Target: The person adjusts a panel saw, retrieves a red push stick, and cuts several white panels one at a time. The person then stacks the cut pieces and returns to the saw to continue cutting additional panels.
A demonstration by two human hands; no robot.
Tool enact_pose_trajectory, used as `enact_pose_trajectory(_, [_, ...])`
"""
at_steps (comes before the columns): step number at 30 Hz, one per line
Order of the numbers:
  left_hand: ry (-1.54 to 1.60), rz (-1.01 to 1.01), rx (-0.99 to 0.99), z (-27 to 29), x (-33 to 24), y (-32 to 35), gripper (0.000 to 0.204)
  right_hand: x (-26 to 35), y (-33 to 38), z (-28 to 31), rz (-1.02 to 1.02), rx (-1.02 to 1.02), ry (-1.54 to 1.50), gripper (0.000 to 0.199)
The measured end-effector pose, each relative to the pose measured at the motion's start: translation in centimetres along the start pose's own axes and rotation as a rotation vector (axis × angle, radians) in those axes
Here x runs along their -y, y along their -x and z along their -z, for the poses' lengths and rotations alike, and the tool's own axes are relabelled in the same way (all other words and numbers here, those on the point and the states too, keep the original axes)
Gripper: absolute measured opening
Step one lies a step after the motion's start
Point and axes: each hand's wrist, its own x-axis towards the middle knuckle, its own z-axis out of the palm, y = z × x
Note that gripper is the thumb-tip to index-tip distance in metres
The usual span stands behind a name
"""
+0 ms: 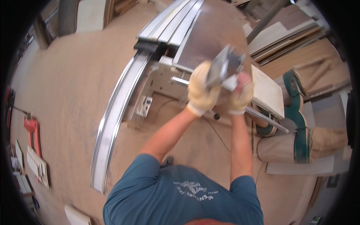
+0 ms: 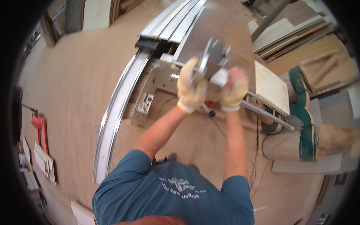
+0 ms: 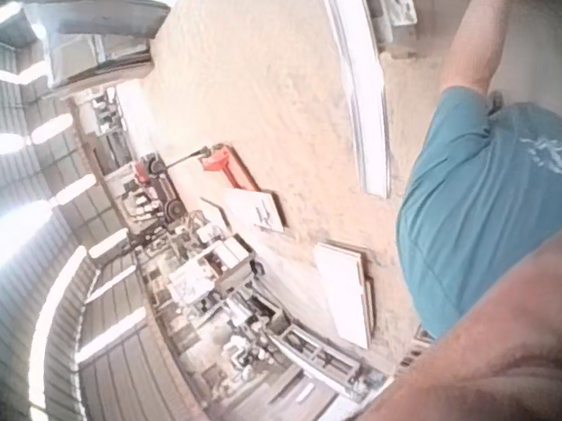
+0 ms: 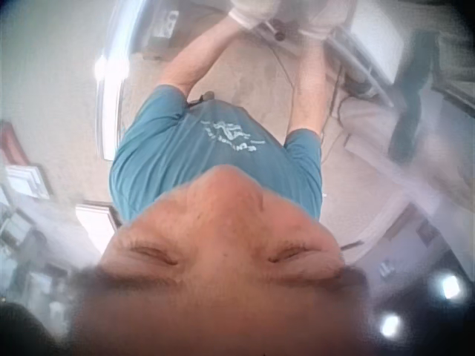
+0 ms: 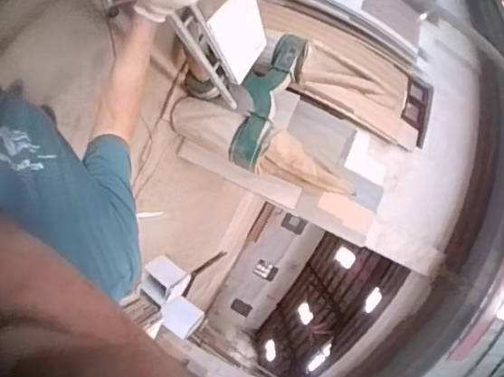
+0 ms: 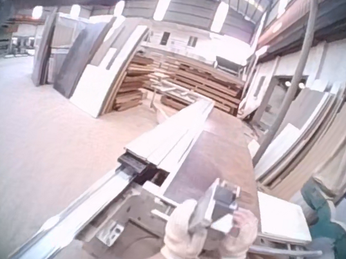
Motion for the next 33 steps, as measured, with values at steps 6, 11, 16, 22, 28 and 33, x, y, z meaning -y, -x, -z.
enact_pose_trajectory(6, [-0.311, 0.193, 0.242, -3.1, 9.1, 4.3, 0.074, -13.9, -7.0, -8.0, 0.032, 0.036, 0.202, 0.008])
enact_pose_trajectory(11, [-0.818, 0.857, 0.423, 2.0, 12.9, 21.9, 0.076, -28.1, -7.9, -18.8, -0.161, 0.208, 0.285, 0.017])
enact_pose_trajectory(16, [-1.1, 1.087, 0.341, 4.1, 9.7, 29.6, 0.065, -41.1, -2.7, -28.7, -0.545, 0.347, 0.087, 0.039])
enact_pose_trajectory(22, [-1.452, 0.95, 0.435, -0.1, 6.9, 20.0, 0.05, -53.4, 9.2, -38.0, -0.774, 0.683, -0.015, 0.043])
enact_pose_trajectory(28, [-1.114, 0.922, 0.277, -8.2, 5.5, 14.1, 0.039, -49.3, 13.7, -31.7, -1.286, 0.367, -0.612, 0.037])
enact_pose_trajectory(33, [-0.349, 2.034, 0.404, -9.6, 10.1, 19.5, 0.044, -36.0, 16.5, -18.5, -0.39, 0.887, -0.62, 0.047])
